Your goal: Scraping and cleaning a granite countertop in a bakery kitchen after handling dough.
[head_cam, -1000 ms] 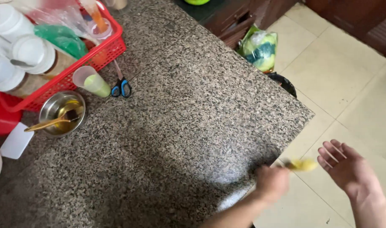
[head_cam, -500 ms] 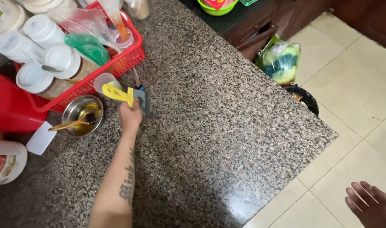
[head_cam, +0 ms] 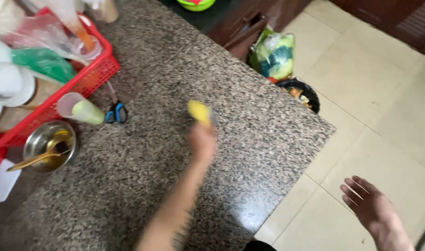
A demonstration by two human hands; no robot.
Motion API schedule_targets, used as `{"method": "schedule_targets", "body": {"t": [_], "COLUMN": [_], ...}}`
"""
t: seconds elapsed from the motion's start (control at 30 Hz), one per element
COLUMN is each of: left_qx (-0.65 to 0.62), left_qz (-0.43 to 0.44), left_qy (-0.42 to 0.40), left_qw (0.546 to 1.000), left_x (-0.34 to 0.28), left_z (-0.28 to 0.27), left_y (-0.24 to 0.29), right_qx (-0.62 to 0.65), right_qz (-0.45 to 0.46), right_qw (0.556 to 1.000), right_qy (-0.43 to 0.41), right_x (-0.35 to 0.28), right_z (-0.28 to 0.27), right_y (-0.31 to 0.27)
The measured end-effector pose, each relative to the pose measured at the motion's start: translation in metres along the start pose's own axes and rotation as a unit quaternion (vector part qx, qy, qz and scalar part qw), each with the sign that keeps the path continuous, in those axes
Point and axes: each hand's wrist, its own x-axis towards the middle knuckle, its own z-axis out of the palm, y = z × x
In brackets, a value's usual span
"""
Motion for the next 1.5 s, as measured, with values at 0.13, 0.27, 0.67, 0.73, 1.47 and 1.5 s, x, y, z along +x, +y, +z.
{"method": "schedule_targets", "body": {"t": [0.13, 0.27, 0.67, 0.73, 1.47, 1.5], "left_qx": [0.032, -0.048, 0.090, 0.079, -0.111, -0.108], "left_qz": [0.088, 0.118, -0.040, 0.021, 0.041, 0.041], "left_qy": [-0.233, -0.390, 0.213, 0.206, 0.096, 0.102], "left_qw": [0.968, 0.912, 0.972, 0.975, 0.988, 0.988], "left_x": [-0.142, -0.164, 0.172, 0.167, 0.144, 0.166], "left_z": [0.110, 0.114, -0.144, -0.124, -0.085, -0.102], "left_y": [0.112, 0.134, -0.180, -0.149, -0.048, -0.103], "right_qx": [0.028, -0.021, -0.578, -0.576, -0.528, -0.525], "right_qz": [-0.092, -0.279, -0.729, -0.712, -0.665, -0.668], "right_qw": [0.995, 0.952, 0.354, 0.380, 0.475, 0.473], "right_qy": [0.013, 0.123, -0.100, -0.128, -0.231, -0.234], "right_x": [0.013, 0.016, -0.044, -0.042, -0.007, -0.001], "right_z": [-0.013, 0.009, 0.211, 0.213, 0.207, 0.210], "right_y": [0.014, 0.039, 0.113, 0.114, 0.053, 0.054]}}
